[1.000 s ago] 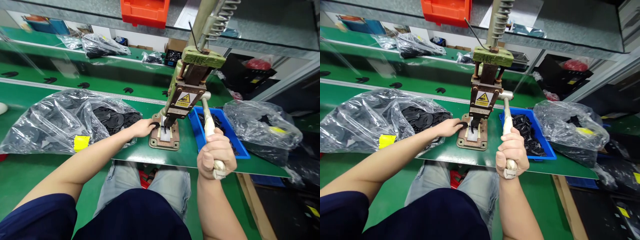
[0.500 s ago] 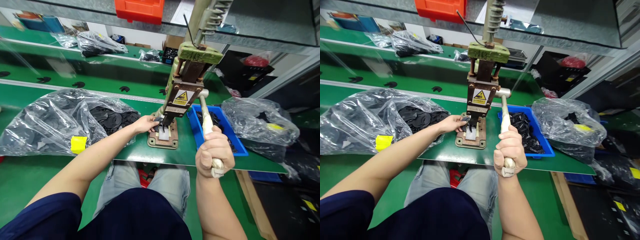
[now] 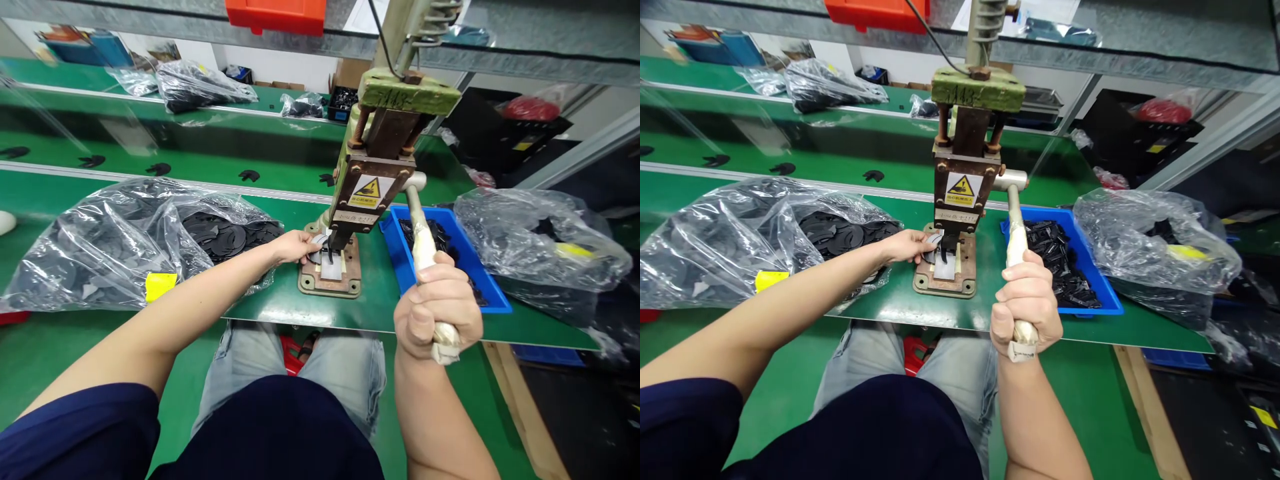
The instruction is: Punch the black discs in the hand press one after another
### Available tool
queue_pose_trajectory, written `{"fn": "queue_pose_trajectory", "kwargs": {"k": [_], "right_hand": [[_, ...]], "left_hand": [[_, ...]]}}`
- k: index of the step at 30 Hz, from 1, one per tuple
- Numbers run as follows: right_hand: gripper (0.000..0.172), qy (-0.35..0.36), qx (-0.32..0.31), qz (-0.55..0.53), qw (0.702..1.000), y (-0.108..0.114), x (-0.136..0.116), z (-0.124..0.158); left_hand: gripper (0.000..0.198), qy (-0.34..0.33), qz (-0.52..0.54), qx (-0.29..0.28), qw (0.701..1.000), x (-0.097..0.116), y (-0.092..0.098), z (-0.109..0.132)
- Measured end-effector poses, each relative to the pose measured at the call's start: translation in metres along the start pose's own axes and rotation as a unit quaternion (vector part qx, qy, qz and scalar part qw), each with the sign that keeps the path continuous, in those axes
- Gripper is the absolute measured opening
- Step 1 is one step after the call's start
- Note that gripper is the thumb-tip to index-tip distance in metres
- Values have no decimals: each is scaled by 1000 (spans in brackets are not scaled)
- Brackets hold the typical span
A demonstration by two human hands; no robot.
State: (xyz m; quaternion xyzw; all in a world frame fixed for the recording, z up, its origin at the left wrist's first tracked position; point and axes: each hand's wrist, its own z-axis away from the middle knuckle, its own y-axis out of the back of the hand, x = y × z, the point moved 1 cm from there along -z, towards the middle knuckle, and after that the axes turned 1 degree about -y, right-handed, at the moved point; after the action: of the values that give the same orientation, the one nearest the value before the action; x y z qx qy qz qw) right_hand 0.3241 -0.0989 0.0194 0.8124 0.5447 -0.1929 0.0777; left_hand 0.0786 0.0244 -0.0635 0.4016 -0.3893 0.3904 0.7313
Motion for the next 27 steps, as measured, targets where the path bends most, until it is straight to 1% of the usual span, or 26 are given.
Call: {"fn": "queue_pose_trajectory", "kwargs": {"k": [2, 4, 6, 7, 8, 9, 10, 11, 12, 13, 14, 15, 16, 17, 18, 19, 21, 22, 24, 27], "right_hand": [[31, 2, 0, -3, 1000, -1, -1, 0], [29, 5, 3, -12, 1000, -4, -3, -9], [19, 20, 14, -29, 999, -9, -5, -30], [17, 35, 21, -36, 998, -13, -7, -45], [27, 47, 24, -46, 998, -16, -8, -61], [40, 51, 19, -55, 997, -18, -9, -78], [50, 42, 9, -62, 997, -20, -8, -92], [55, 24, 3, -64, 998, -21, -7, -103], [56, -4, 3, -59, 998, -20, -3, -109], [54, -35, 8, -49, 998, -19, 1, -109], [50, -60, 17, -34, 997, -16, 6, -103], [46, -83, 24, -16, 996, -14, 12, -90], [43, -105, 15, -8, 994, -12, 18, -73], [37, -126, -11, -6, 992, -12, 22, -52], [30, -159, -59, -8, 985, -14, 25, -29], [28, -193, -113, -14, 974, -16, 26, -6], [28, -253, -208, -27, 945, -25, 22, 35], [29, -275, -242, -34, 930, -30, 18, 51], [26, -306, -276, -47, 910, -39, 9, 73], [16, -329, -271, -55, 903, -46, 2, 88]], "left_hand": [[36, 20, 17, -15, 1000, 5, 0, -1], [37, 41, 33, -26, 998, 9, 0, 0], [36, 59, 47, -33, 997, 11, -1, 2], [35, 62, 55, -34, 996, 11, -2, 3], [34, 59, 64, -35, 996, 11, -4, 5], [33, 51, 74, -34, 995, 10, -5, 7], [33, 38, 85, -29, 995, 8, -6, 10], [34, 23, 94, -21, 995, 6, -7, 14], [35, 8, 101, -13, 995, 5, -6, 19], [35, -7, 106, -5, 994, 3, -5, 25], [36, -23, 107, 0, 994, 2, -3, 33], [37, -40, 105, 1, 994, 1, -1, 43], [38, -58, 102, -1, 993, 1, 2, 54], [39, -76, 99, -5, 992, 3, 4, 66], [40, -92, 97, -8, 991, 5, 6, 78], [41, -104, 95, -11, 990, 8, 6, 90], [43, -114, 92, -20, 989, 15, 4, 111], [44, -115, 90, -26, 989, 18, 1, 120], [44, -118, 88, -38, 988, 23, -5, 133], [42, -119, 84, -42, 988, 28, -15, 145]]}}
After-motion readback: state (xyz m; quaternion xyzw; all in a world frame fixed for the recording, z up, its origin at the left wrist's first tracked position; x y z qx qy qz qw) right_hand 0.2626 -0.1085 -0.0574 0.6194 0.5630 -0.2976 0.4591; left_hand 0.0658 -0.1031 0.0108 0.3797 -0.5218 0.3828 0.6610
